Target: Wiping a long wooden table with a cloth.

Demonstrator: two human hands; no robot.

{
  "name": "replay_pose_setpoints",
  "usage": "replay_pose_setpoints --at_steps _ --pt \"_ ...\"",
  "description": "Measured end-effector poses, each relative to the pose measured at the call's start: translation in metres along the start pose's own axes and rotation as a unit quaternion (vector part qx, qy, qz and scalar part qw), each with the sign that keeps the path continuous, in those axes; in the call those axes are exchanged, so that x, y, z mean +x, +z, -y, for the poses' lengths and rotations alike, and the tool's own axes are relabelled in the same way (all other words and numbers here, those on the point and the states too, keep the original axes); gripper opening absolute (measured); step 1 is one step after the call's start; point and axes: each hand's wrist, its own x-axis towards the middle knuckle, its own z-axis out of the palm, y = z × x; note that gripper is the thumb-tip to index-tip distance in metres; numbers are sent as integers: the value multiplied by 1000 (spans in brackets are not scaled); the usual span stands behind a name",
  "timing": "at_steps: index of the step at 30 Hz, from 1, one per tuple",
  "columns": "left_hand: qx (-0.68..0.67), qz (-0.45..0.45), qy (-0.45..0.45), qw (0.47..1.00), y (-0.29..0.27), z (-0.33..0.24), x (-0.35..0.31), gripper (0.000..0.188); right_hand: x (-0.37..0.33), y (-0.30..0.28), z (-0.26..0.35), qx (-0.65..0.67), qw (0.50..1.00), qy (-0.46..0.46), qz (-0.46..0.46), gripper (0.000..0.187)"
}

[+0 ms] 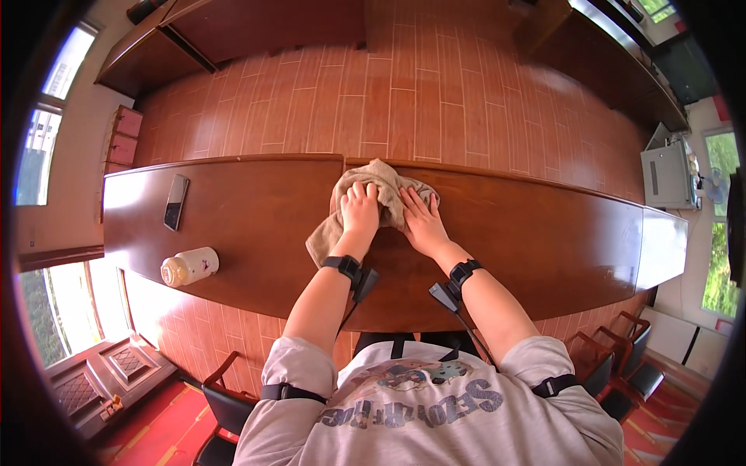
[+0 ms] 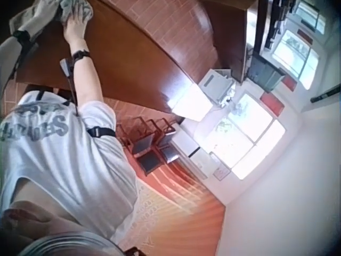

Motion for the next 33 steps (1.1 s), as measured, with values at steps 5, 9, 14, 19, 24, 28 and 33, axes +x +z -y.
replay_pose_setpoints --at_steps 5,9,14,19,24,28,33 --pt "-84 7 230 969 3 -69 -8 22 -75 -11 -39 -17 990 136 -36 52" --pt "-124 152 436 878 -2 -127 -76 27 -184 -15 -39 -21 978 205 26 52" --pt "-242 202 588 745 -8 -106 -116 32 -255 -7 -10 -27 986 133 102 46" --pt "-183 126 518 826 -22 -19 -132 44 -193 7 18 11 995 -26 94 44" --pt "-152 158 193 956 -50 23 -142 60 -118 17 43 72 991 -72 84 57" --pt "-51 157 100 981 -41 -1 -140 64 -108 37 40 91 991 -99 10 46" --pt "-11 156 67 985 -14 -5 -150 67 -108 30 31 115 987 -111 -11 40"
